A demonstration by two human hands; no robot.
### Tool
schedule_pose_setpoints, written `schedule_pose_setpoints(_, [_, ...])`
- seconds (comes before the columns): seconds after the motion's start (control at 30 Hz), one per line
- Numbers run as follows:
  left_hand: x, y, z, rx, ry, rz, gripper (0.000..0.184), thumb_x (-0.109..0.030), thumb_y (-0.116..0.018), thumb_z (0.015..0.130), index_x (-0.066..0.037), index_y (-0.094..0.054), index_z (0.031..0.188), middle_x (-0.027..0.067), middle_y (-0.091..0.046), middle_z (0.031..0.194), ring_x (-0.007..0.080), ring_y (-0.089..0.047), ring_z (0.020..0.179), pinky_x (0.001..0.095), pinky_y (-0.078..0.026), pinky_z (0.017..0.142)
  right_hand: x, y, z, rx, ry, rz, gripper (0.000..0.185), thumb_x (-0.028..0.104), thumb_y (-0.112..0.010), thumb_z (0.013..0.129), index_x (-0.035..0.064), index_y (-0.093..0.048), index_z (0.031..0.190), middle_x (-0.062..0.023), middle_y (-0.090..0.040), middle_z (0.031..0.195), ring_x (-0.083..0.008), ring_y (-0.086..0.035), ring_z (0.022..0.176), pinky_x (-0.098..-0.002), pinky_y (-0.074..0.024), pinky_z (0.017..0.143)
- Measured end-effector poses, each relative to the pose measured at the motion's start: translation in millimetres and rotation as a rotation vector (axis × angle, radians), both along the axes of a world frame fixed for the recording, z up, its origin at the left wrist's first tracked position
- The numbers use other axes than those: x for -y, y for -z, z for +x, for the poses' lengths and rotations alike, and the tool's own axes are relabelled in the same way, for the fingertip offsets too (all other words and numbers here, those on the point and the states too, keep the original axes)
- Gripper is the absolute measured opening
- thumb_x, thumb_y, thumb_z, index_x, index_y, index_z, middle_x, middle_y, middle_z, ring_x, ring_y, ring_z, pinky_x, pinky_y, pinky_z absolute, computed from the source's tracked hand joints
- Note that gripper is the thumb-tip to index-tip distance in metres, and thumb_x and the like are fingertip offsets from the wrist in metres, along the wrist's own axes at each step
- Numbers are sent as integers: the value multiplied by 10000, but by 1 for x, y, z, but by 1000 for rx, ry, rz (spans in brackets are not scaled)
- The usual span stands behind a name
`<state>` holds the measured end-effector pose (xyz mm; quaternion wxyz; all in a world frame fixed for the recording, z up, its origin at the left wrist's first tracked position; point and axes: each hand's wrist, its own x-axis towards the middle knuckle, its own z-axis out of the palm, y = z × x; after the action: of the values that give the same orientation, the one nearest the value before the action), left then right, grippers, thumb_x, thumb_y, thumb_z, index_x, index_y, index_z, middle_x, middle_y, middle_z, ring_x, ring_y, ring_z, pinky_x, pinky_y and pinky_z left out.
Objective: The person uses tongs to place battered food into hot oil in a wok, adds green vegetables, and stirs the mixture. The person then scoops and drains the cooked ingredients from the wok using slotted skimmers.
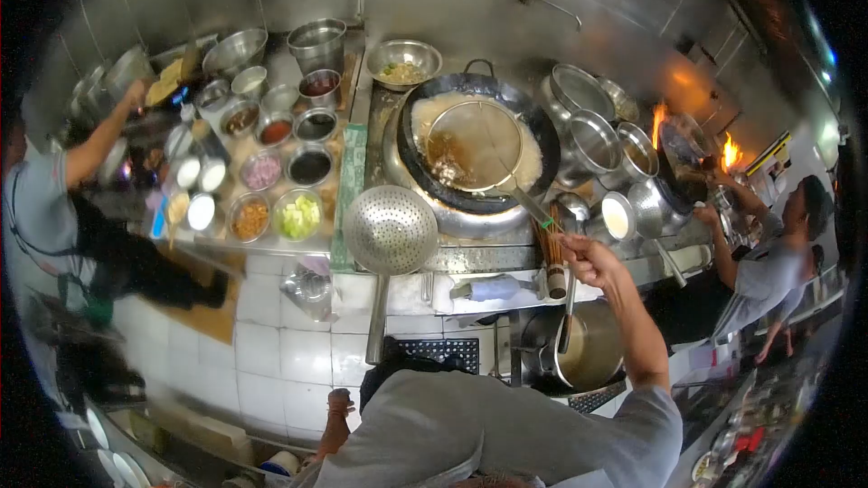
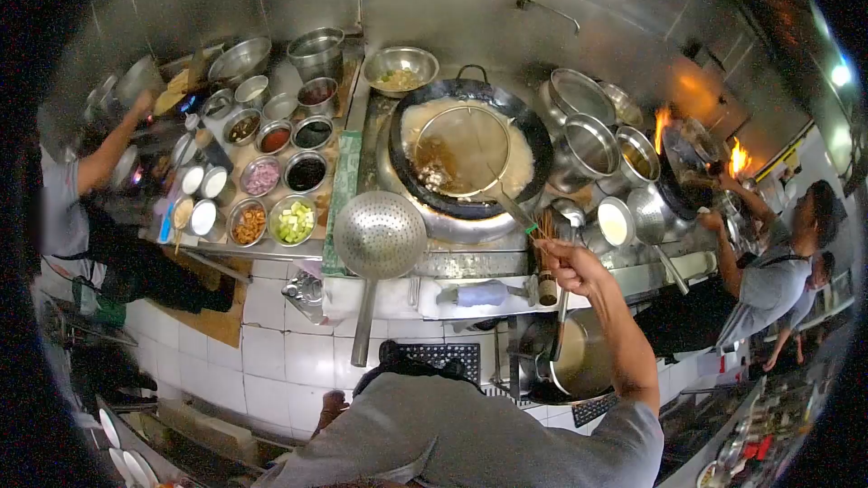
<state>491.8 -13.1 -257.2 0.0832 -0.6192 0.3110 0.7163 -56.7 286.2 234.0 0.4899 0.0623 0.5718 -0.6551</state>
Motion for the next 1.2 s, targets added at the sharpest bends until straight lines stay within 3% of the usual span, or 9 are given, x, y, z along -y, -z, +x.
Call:
schedule_pose_setpoints(0.1, [8, -3, -7, -50, -12, -80, 141, -149, -577, 817, -122, -608, 952, 28, -597, 834, 201, -604, 680, 358, -506, 492, -1, -10, 5, 46, 59, -29, 241, 145, -415, 953, 44, -493, 1158, 6, -419, 636, -24, -247, 375, -171, -164, 262])
schedule_pose_setpoints(0.13, [16, 25, -1, -146, 396, -425, 152, -113, -475, 864, -117, -594, 958, 30, -567, 778, 189, -591, 614, 371, -496, 432, 2, -16, 9, 94, 101, -51, 238, 137, -410, 951, 35, -495, 1149, 1, -421, 646, -26, -253, 367, -170, -178, 253])
schedule_pose_setpoints(0.4, [19, 7, -3, -25, -254, -157, 64, -169, -543, 824, -108, -561, 816, 25, -520, 659, 169, -559, 504, 324, -461, 355, 87, -76, -13, -230, 116, 64, 244, 148, -414, 946, 20, -521, 1123, 11, -482, 637, -8, -269, 344, -172, -161, 256])
schedule_pose_setpoints(0.5, [17, 50, 27, -357, 159, -964, 81, -170, -543, 805, -95, -566, 825, 30, -514, 640, 164, -545, 488, 310, -457, 351, 167, -96, -63, -547, -50, 54, 205, 135, -434, 937, 29, -551, 1068, 22, -488, 620, -25, -311, 355, -177, -208, 281])
schedule_pose_setpoints(0.6, [19, -10, 18, -40, -75, -378, 132, -159, -535, 781, -67, -577, 865, 40, -510, 643, 160, -523, 471, 305, -436, 340, 264, -82, -139, -960, -155, 207, 234, 178, -507, 904, 71, -535, 698, 23, -402, 453, -74, -292, 293, -235, -191, 284])
schedule_pose_setpoints(0.8, [27, -27, 28, 21, -304, -365, 223, -185, -480, 778, -51, -583, 921, 32, -496, 637, 140, -489, 463, 284, -415, 337, 372, -24, -213, -1115, -283, 736, 274, 190, -534, 847, -12, -549, 663, -76, -469, 499, -122, -377, 339, -291, -233, 299])
schedule_pose_setpoints(1.03, [12, -22, 56, -22, -256, -284, 174, -309, -514, 790, -153, -566, 846, 32, -510, 689, 242, -492, 568, 411, -422, 493, 197, -74, -90, -1507, -67, 571, 322, 227, -515, 892, -27, -558, 698, -94, -491, 514, -189, -446, 395, -340, -344, 397])
schedule_pose_setpoints(1.07, [20, 16, 68, -238, -415, 151, 188, -308, -515, 799, -154, -577, 889, 61, -528, 712, 295, -504, 579, 452, -423, 513, 162, -69, -72, -1406, -69, 602, 328, 245, -520, 896, -21, -555, 706, -67, -479, 512, -162, -434, 397, -328, -338, 396])
schedule_pose_setpoints(1.2, [31, 57, 56, -124, -11, 49, 201, -250, -467, 842, -113, -579, 936, 108, -545, 737, 342, -556, 612, 522, -482, 497, 77, -67, -2, -955, -38, 721, 254, 243, -513, 925, 28, -635, 867, 40, -427, 518, -53, -358, 390, -236, -248, 332])
